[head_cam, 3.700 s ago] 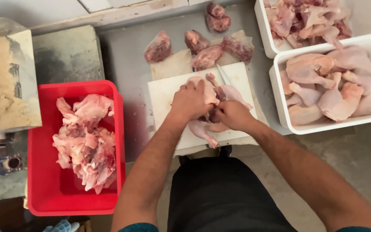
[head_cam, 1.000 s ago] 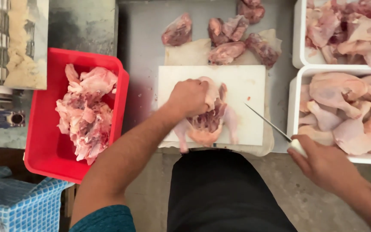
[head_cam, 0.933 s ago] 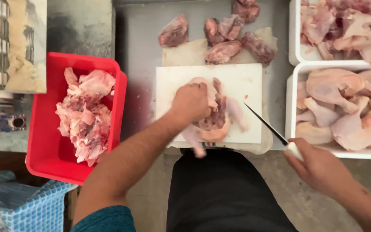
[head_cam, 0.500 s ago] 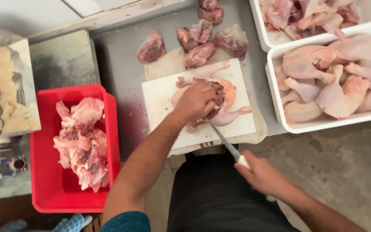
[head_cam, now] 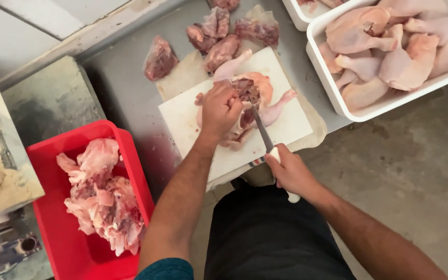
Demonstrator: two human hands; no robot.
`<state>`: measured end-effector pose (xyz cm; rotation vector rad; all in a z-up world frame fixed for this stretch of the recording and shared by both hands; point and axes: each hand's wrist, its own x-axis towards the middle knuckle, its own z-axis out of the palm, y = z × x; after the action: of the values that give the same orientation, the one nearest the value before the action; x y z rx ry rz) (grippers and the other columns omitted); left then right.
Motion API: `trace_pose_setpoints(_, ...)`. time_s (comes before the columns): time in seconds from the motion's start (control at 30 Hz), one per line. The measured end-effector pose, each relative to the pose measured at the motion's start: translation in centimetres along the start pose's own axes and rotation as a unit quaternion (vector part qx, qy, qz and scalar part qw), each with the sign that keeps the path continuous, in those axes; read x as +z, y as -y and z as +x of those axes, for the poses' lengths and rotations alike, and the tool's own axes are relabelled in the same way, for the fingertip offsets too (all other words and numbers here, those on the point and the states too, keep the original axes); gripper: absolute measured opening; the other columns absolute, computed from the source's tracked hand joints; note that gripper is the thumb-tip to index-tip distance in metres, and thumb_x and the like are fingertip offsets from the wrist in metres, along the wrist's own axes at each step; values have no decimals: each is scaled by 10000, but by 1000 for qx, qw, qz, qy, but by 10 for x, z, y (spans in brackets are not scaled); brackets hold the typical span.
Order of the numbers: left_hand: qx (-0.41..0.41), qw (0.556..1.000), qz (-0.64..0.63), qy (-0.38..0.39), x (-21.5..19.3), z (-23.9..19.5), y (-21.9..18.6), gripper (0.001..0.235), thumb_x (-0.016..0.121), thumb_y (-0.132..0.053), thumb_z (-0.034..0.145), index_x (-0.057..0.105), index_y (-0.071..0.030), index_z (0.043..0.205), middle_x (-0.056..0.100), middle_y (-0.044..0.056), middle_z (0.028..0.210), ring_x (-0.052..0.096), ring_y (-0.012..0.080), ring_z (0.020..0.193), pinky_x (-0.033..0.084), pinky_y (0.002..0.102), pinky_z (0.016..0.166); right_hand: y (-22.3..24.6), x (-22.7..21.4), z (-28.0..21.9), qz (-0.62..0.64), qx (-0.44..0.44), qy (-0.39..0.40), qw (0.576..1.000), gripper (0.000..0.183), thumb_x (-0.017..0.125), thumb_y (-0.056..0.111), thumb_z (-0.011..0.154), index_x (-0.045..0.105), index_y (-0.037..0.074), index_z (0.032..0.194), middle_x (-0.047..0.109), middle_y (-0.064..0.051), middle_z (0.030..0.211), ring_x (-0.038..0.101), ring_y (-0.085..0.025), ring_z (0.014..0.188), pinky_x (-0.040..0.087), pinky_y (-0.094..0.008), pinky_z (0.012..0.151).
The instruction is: Butchering whole chickens into parts using a knife on a cutting board and sorting the pieces into bins.
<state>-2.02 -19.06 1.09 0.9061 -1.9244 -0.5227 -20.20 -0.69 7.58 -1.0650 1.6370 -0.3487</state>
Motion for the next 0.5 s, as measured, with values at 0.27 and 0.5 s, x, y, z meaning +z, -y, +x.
trace_pose_setpoints(0.27,24,999,-20,-45,-2,-6,3,85,655,-129,755,599,-147,693,506,53,627,599,276,663,506,350,666,61,10,-6,-128,37,10,991,364,472,365,1030,544,10,1050,697,-237,659,732,-385,707,574,-491,683)
trace_pose_setpoints(0.5,42,997,-28,-59,-3,-6,7,90,645,-154,746,583,-150,681,488,68,630,584,300,662,498,372,668,25,42,56,-340,4,-29,940,426,393,387,1041,451,1,1211,697,-332,943,715,-527,951,551,-632,828)
